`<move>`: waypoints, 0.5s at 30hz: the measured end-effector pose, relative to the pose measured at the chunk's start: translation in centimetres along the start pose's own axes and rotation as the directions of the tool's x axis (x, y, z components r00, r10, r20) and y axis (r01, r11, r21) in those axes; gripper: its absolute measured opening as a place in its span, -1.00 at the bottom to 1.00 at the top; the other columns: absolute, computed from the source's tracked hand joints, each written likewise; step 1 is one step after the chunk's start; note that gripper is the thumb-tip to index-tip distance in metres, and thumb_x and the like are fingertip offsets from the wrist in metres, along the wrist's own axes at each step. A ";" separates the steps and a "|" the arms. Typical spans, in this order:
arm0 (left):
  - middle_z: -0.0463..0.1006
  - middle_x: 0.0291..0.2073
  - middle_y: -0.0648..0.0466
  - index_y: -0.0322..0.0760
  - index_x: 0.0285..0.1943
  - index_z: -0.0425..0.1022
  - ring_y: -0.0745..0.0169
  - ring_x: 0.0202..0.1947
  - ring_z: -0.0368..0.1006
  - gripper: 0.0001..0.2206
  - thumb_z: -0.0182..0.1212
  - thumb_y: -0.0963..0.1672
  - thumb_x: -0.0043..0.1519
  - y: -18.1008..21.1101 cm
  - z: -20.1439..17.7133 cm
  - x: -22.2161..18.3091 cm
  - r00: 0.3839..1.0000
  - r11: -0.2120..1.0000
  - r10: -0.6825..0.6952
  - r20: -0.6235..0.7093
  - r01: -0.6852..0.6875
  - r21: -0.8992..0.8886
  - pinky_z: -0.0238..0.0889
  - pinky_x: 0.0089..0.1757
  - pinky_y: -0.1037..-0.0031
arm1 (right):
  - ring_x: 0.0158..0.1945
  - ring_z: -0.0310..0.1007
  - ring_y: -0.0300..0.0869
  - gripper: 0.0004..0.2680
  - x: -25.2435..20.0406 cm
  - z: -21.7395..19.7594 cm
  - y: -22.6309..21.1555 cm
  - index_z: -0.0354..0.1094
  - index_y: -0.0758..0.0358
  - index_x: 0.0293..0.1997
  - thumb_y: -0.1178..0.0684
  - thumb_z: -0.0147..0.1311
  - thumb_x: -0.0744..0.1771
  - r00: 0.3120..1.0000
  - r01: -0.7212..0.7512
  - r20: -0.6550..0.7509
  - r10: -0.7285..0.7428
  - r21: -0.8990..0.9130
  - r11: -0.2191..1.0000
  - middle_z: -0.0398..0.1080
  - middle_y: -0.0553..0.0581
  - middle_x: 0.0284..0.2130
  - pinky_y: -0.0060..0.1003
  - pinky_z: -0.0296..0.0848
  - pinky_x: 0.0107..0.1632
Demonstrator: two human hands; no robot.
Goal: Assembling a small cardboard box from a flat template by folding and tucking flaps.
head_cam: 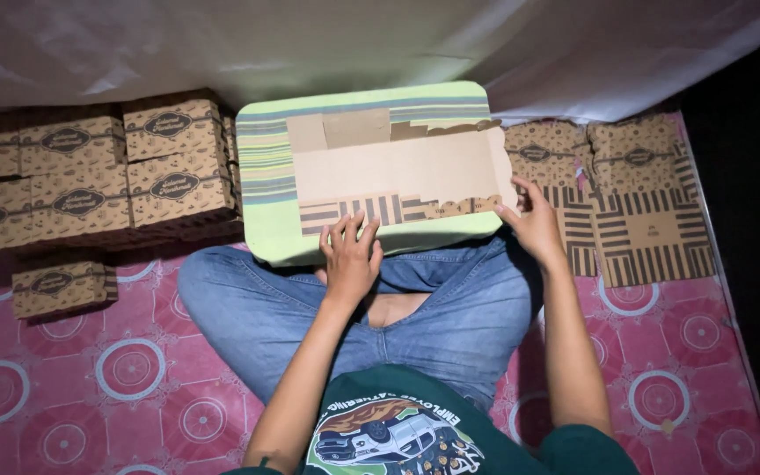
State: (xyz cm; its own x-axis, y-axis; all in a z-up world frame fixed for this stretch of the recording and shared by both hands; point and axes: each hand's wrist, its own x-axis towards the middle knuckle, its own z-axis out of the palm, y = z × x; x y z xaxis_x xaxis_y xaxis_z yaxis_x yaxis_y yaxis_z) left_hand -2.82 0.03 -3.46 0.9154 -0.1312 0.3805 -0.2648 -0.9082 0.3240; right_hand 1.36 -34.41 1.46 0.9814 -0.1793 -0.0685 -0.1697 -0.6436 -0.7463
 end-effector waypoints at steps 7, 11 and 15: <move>0.38 0.23 0.10 0.02 0.25 0.44 0.06 0.31 0.20 -0.63 0.21 -0.09 0.23 -0.9 -2.8 0.3 0.998 0.978 0.003 -0.059 -0.016 -0.206 -0.13 0.25 0.03 | -0.16 0.48 -0.17 -0.64 2.2 2.0 1.8 0.36 0.28 0.23 -0.05 0.26 0.35 0.981 -0.105 -0.133 0.141 0.249 0.963 0.50 0.19 -0.22 -0.26 0.46 -0.08; 0.35 0.20 0.09 0.06 0.28 0.43 0.01 0.22 0.22 -0.59 0.25 -0.09 0.21 -2.0 -4.3 1.2 0.982 0.974 -0.139 -0.130 0.112 -0.197 -0.02 0.18 0.01 | -0.25 0.55 -0.14 -0.82 5.2 2.9 3.2 0.56 0.02 -0.02 -0.06 0.26 0.32 0.973 -0.141 -0.159 0.169 0.175 0.974 0.53 0.06 -0.31 -0.23 0.54 -0.23; 0.31 0.23 -0.04 -0.09 0.33 0.37 -0.18 0.20 0.25 -0.55 0.23 -0.11 0.20 -5.5 -6.0 2.6 0.922 0.908 -0.357 -0.151 0.305 -0.287 0.11 0.11 -0.09 | -0.24 0.50 -0.14 -0.86 5.6 1.6 -1.4 0.55 0.07 -0.01 0.03 0.21 0.36 0.975 0.051 -0.221 -0.013 0.169 0.984 0.52 0.13 -0.29 -0.22 0.49 -0.21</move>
